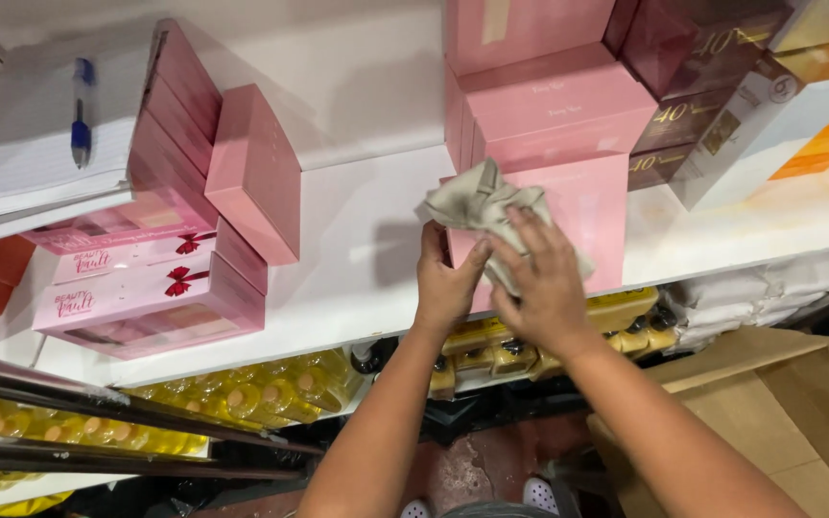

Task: Cleaning and arranging boxes of beauty products on a shelf.

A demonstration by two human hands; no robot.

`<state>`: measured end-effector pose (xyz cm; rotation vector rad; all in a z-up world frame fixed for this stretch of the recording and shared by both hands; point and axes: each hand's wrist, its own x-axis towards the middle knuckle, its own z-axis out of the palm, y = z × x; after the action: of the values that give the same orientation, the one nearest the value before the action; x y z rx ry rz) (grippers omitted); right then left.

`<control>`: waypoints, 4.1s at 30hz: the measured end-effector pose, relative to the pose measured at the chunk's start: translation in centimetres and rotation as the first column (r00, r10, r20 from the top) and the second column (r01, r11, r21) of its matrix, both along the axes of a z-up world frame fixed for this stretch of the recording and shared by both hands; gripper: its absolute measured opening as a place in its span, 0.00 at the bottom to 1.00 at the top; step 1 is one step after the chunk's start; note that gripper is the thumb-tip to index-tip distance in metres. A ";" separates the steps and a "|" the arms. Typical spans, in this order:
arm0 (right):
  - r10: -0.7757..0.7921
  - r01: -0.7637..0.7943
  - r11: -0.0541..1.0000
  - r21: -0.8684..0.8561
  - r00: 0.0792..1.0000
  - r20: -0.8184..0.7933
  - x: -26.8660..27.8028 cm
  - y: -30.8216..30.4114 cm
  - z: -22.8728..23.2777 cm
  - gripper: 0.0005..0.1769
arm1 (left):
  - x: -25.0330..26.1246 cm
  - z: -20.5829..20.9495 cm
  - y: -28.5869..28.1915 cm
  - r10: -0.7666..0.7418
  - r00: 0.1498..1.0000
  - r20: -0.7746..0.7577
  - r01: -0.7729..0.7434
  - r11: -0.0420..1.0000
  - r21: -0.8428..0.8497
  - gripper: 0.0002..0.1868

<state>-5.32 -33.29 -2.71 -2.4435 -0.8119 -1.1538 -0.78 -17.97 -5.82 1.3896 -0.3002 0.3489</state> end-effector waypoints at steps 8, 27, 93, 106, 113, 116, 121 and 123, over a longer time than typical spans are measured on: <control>-0.245 0.230 0.893 0.385 0.969 -0.011 3.0 -4.7 3.1 0.34 | -1.0 0.7 0.1 0.012 0.999 -0.049 -0.007 0.996 0.090 0.40; -0.023 0.043 0.875 0.481 0.999 -0.049 3.0 -6.9 10.6 0.21 | -2.8 6.4 2.0 -0.267 0.964 0.012 0.252 0.895 -0.368 0.27; 0.688 -0.087 0.040 0.995 0.725 0.036 -0.8 -2.0 9.3 0.49 | -5.3 13.6 1.2 0.281 0.768 0.575 -0.614 0.577 0.538 0.26; 0.458 0.002 0.271 0.963 0.879 -0.131 2.8 -8.3 7.3 0.29 | -0.8 8.9 3.5 0.031 0.956 -0.291 -0.054 0.996 -0.073 0.37; 0.253 -0.214 0.604 0.768 0.965 0.070 -0.2 -3.5 7.1 0.18 | -1.6 7.6 -0.8 0.058 0.969 -0.239 -0.053 0.998 0.024 0.23; 0.232 -0.187 0.801 0.569 0.973 -0.007 -2.2 0.1 7.7 0.23 | -2.9 8.7 -2.7 -0.033 0.999 -0.039 0.028 0.993 -0.112 0.21; 0.087 -0.103 0.978 0.182 0.992 0.096 -0.7 0.0 6.9 0.25 | -2.2 7.0 -3.3 -0.001 0.998 0.068 0.015 0.976 -0.216 0.24; -0.089 0.062 0.984 0.169 0.984 0.156 0.7 -1.9 6.2 0.25 | -1.4 5.1 -3.0 0.105 0.994 0.020 -0.103 0.992 -0.075 0.20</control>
<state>-4.63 -35.15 3.49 -2.2867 -0.6444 -1.4048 -2.21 -20.93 -0.68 1.3321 -0.2324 0.4586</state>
